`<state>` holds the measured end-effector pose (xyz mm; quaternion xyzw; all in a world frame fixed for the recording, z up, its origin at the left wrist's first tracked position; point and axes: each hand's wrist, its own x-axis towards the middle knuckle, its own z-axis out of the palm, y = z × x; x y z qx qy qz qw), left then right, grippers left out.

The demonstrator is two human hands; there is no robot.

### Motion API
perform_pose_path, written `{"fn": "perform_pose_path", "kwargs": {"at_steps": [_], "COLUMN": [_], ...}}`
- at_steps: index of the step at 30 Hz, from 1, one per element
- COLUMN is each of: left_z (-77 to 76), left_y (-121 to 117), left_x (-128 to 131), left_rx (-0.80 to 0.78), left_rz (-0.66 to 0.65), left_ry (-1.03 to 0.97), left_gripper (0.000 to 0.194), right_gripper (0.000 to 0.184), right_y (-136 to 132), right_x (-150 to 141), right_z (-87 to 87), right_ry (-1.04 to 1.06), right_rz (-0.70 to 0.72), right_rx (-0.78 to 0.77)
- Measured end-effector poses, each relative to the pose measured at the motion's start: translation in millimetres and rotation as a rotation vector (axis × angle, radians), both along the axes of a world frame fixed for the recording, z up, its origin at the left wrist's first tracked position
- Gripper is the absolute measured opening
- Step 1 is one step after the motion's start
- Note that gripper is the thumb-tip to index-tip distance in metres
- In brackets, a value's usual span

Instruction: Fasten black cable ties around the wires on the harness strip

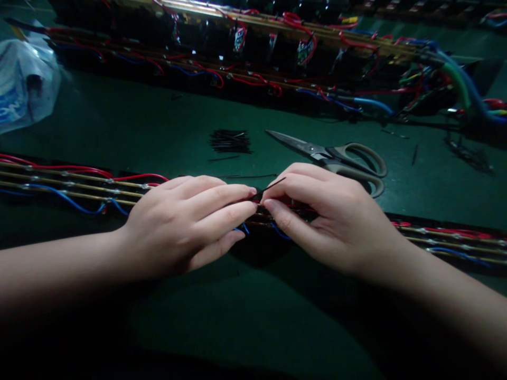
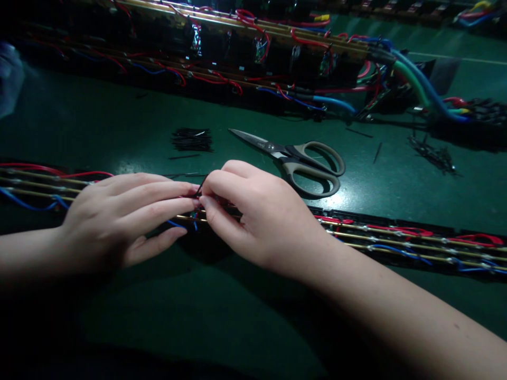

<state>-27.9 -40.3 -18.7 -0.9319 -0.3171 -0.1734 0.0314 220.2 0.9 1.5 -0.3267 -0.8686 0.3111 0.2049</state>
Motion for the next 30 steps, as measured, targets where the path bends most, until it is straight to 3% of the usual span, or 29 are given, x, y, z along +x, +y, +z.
{"fn": "perform_pose_path", "kwargs": {"at_steps": [30], "left_z": [-0.8], "left_y": [0.5], "left_x": [0.5], "left_rx": [0.021], "left_rz": [-0.017], "left_ry": [-0.026], "left_gripper": [0.030], "right_gripper": [0.013], "right_y": [0.5], "right_x": [-0.9], "right_z": [-0.5], "right_ry": [0.068], "right_rz": [-0.027], "right_rx": [0.033]}}
